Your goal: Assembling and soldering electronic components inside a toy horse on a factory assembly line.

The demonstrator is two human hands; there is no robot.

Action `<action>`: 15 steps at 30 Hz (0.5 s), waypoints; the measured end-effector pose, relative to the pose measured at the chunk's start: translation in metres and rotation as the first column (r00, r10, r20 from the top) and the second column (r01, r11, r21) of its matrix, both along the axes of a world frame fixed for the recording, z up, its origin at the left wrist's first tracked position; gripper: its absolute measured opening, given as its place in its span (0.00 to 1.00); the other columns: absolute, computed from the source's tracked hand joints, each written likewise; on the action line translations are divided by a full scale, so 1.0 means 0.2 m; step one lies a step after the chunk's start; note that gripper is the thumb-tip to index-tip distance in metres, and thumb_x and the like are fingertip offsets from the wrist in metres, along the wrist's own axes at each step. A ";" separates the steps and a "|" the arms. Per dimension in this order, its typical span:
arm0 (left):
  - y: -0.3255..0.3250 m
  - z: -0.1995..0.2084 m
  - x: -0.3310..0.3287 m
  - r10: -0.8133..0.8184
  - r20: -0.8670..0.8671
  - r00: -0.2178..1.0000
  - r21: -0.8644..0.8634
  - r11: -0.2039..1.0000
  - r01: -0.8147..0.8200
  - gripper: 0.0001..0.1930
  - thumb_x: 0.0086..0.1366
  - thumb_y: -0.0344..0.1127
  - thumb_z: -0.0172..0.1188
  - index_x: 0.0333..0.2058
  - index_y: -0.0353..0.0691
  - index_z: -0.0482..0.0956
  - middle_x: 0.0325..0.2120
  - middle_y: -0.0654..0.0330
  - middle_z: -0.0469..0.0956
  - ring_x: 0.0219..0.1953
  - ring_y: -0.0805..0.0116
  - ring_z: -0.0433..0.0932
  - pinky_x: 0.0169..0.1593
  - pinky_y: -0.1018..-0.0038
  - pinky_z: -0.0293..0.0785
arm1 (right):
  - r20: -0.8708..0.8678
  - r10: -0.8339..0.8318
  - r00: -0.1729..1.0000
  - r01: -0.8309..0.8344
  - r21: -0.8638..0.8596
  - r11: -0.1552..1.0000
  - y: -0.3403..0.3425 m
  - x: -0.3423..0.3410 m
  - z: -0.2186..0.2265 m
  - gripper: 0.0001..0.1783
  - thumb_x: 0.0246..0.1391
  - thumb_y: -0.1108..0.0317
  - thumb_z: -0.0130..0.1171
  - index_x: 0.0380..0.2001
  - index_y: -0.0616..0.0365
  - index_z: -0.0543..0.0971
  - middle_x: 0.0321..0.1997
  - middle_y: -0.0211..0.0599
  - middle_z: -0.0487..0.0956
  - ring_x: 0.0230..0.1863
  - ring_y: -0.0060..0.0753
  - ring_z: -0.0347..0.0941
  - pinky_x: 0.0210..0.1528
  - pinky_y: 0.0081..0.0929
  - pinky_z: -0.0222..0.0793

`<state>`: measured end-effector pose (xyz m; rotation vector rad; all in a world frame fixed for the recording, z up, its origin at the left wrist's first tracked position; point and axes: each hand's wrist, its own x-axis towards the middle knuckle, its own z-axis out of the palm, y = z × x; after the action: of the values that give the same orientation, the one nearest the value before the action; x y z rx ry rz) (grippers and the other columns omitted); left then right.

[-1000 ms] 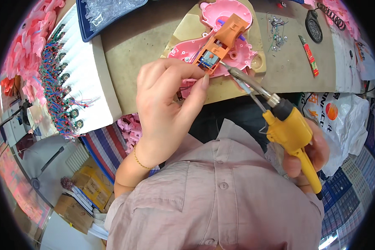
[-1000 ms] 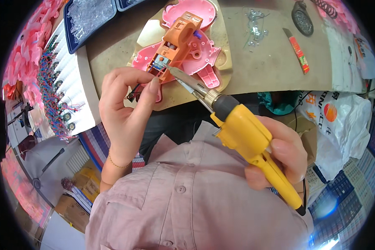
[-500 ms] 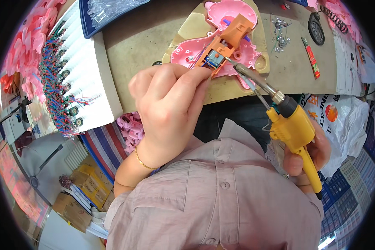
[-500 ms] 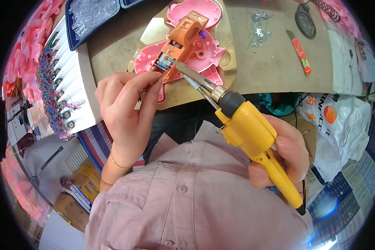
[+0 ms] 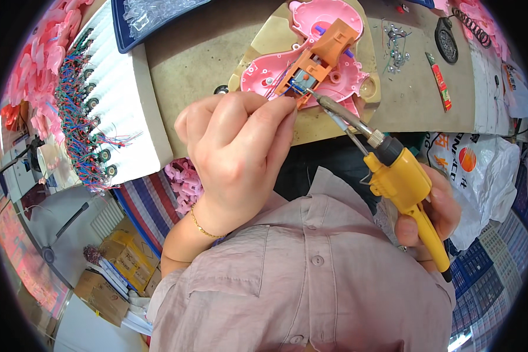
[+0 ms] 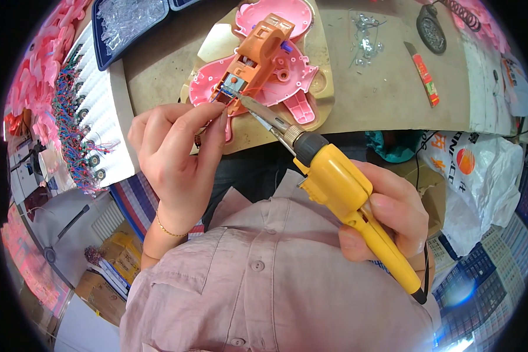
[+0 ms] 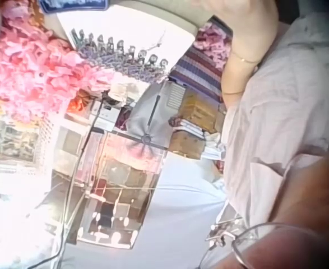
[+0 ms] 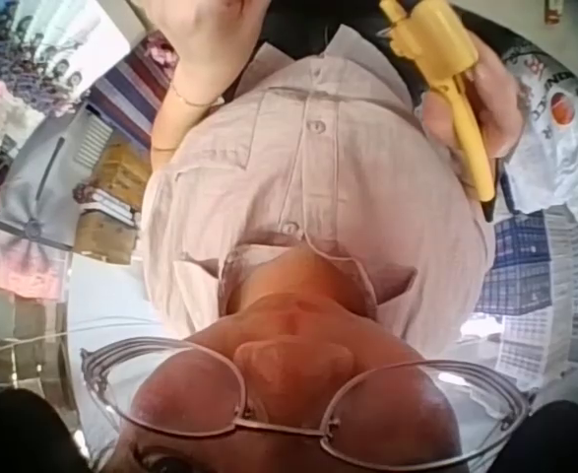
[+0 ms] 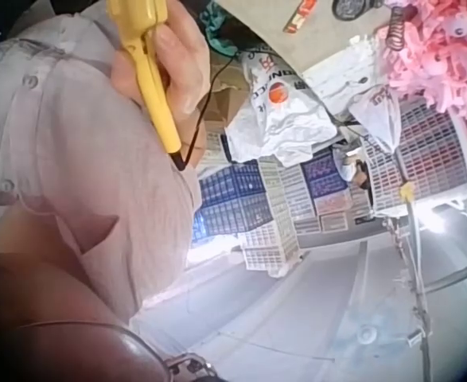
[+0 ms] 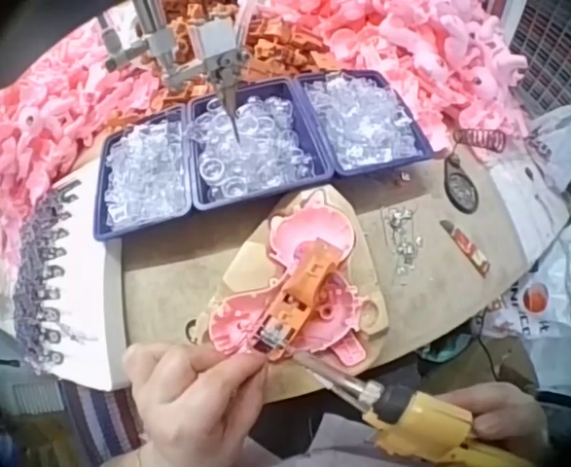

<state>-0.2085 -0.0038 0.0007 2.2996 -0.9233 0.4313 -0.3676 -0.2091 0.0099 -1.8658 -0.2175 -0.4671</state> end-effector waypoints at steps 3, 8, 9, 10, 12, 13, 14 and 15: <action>0.00 0.00 0.00 0.000 0.006 1.000 0.003 1.000 0.000 0.10 0.45 0.32 0.69 0.29 0.50 0.81 0.25 0.72 0.73 0.32 0.69 0.71 0.40 0.72 0.58 | 0.053 0.031 0.998 -0.035 0.075 0.997 0.01 0.02 0.00 0.29 0.54 0.66 0.62 0.55 0.60 0.60 0.51 0.70 0.70 0.47 0.49 0.75 0.43 0.32 0.75; -0.01 0.00 0.00 0.004 0.010 1.000 0.006 1.000 -0.004 0.10 0.45 0.32 0.69 0.29 0.50 0.81 0.26 0.72 0.73 0.32 0.69 0.71 0.40 0.72 0.58 | 0.132 0.014 0.991 -0.032 0.136 0.990 0.02 0.06 -0.02 0.29 0.50 0.71 0.62 0.53 0.70 0.65 0.50 0.62 0.73 0.49 0.41 0.75 0.43 0.29 0.74; -0.01 0.00 -0.01 0.006 0.012 1.000 0.012 1.000 -0.006 0.10 0.45 0.32 0.69 0.29 0.50 0.81 0.26 0.72 0.73 0.32 0.69 0.71 0.40 0.72 0.58 | 0.133 0.015 0.991 -0.033 0.139 0.990 0.01 0.05 -0.02 0.29 0.50 0.71 0.62 0.53 0.70 0.65 0.50 0.62 0.73 0.49 0.41 0.75 0.43 0.29 0.74; 0.00 0.00 0.00 0.012 0.012 1.000 0.020 1.000 -0.012 0.10 0.45 0.32 0.69 0.29 0.50 0.81 0.26 0.72 0.73 0.32 0.69 0.71 0.40 0.72 0.58 | -0.006 0.076 0.997 -0.073 0.191 0.979 0.00 0.05 0.01 0.29 0.50 0.71 0.62 0.53 0.70 0.65 0.50 0.62 0.74 0.47 0.41 0.76 0.42 0.29 0.74; 0.01 0.00 0.00 0.015 0.013 1.000 0.014 1.000 -0.015 0.10 0.45 0.32 0.69 0.29 0.50 0.81 0.26 0.72 0.73 0.32 0.69 0.71 0.40 0.72 0.58 | -0.271 0.199 0.942 -0.117 0.292 0.949 -0.04 0.02 0.09 0.30 0.49 0.72 0.63 0.54 0.71 0.65 0.48 0.60 0.75 0.43 0.42 0.77 0.40 0.28 0.74; 0.01 0.00 -0.01 0.018 0.016 1.000 0.018 1.000 -0.018 0.10 0.45 0.32 0.69 0.29 0.50 0.81 0.26 0.72 0.73 0.32 0.69 0.71 0.40 0.72 0.58 | -0.389 0.265 0.882 -0.125 0.349 0.929 -0.07 0.01 0.12 0.31 0.48 0.72 0.63 0.54 0.71 0.65 0.47 0.60 0.76 0.41 0.42 0.78 0.39 0.28 0.74; 0.00 0.00 -0.01 0.019 0.016 1.000 0.019 1.000 -0.019 0.10 0.45 0.32 0.69 0.29 0.50 0.81 0.26 0.72 0.73 0.32 0.69 0.71 0.40 0.72 0.58 | -0.494 0.334 0.803 -0.126 0.407 0.905 -0.07 0.00 0.13 0.31 0.48 0.73 0.64 0.54 0.72 0.65 0.46 0.59 0.76 0.39 0.42 0.78 0.38 0.27 0.73; 0.00 0.00 -0.01 0.023 0.019 1.000 0.025 0.999 -0.023 0.10 0.45 0.32 0.69 0.29 0.50 0.81 0.25 0.72 0.73 0.32 0.69 0.71 0.40 0.72 0.58 | -0.493 0.336 0.803 -0.127 0.409 0.904 -0.07 0.00 0.11 0.31 0.48 0.73 0.64 0.54 0.72 0.65 0.46 0.59 0.76 0.39 0.42 0.78 0.38 0.27 0.73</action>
<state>-0.2107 -0.0029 0.0010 2.3353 -0.9167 0.4535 -0.3681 -0.2239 0.0323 -1.5079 0.0323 0.2152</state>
